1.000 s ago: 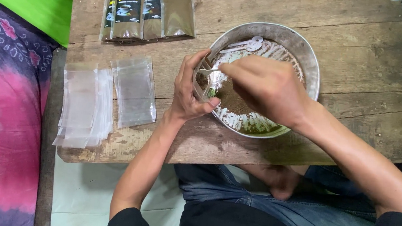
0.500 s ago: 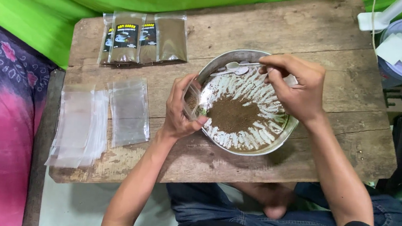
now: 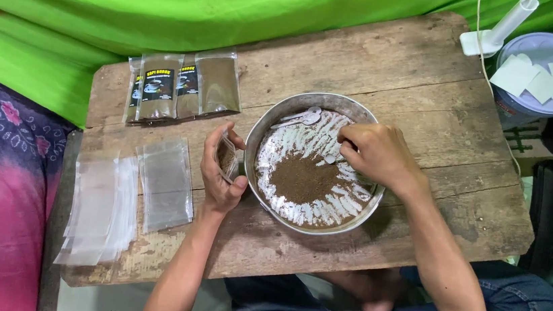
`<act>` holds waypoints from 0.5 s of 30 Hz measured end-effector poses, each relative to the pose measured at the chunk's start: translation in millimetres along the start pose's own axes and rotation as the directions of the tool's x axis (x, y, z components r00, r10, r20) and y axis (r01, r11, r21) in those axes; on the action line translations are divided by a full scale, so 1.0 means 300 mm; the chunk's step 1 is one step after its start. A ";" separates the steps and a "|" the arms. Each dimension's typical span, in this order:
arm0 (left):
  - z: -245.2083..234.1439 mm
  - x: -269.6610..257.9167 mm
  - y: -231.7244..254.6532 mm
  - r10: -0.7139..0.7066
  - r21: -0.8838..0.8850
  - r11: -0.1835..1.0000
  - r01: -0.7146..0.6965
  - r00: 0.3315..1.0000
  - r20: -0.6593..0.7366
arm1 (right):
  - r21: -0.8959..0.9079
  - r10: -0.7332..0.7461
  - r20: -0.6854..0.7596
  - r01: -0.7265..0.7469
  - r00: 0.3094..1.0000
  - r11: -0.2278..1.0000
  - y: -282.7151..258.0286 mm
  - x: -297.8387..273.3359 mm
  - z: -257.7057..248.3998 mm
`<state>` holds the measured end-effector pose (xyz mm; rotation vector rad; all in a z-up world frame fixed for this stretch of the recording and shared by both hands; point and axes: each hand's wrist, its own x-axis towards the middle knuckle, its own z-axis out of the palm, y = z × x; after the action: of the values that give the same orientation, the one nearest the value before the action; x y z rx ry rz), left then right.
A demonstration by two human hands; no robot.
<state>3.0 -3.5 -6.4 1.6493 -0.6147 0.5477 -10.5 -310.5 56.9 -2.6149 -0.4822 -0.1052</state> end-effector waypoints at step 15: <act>0.010 -0.005 0.011 0.017 0.026 1.000 -0.017 1.000 0.006 | 0.069 0.120 0.062 -0.125 0.991 0.990 0.027 -0.011 0.058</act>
<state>-0.2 -6.7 -5.5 1.6717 -0.6288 0.5660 -11.0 -310.1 37.3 -2.5738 -0.3374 0.0281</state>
